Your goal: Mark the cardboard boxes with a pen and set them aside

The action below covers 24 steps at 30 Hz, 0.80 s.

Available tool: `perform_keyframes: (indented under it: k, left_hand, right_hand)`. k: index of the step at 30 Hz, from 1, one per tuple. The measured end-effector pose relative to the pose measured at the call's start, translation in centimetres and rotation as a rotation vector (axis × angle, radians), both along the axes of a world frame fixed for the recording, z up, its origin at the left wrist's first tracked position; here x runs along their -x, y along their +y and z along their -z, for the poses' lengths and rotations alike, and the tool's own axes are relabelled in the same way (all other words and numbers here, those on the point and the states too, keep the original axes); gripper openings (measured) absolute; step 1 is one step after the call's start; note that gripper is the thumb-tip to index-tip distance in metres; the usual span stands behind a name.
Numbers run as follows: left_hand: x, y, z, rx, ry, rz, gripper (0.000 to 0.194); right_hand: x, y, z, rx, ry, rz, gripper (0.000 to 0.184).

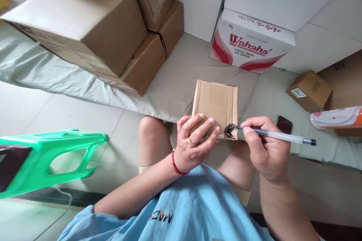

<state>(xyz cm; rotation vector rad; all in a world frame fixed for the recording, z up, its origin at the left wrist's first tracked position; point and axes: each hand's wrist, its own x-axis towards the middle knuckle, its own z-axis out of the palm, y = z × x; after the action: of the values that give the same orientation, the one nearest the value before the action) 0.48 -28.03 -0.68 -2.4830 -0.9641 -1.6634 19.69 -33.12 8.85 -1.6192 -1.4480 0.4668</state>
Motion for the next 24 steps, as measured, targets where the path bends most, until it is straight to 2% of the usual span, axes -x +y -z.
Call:
perform_keyframes:
  k: [8, 14, 20, 24]
  left_hand:
    - [0.08, -0.09, 0.2, 0.008, 0.002, 0.01, 0.029]
    - [0.01, -0.02, 0.15, 0.001, -0.009, 0.006, 0.023]
    - [0.16, -0.06, 0.12, 0.01, 0.008, 0.013, 0.029]
    - [0.14, -0.05, 0.15, 0.009, 0.006, 0.0, 0.028]
  right_hand:
    - [0.31, -0.24, -0.01, 0.004, -0.092, -0.08, 0.012]
    - [0.4, -0.51, 0.11, -0.013, -0.067, -0.046, 0.011]
    - [0.52, -0.83, 0.07, 0.015, -0.098, -0.144, 0.01]
    - [0.46, -0.8, 0.32, -0.001, -0.051, -0.068, 0.008]
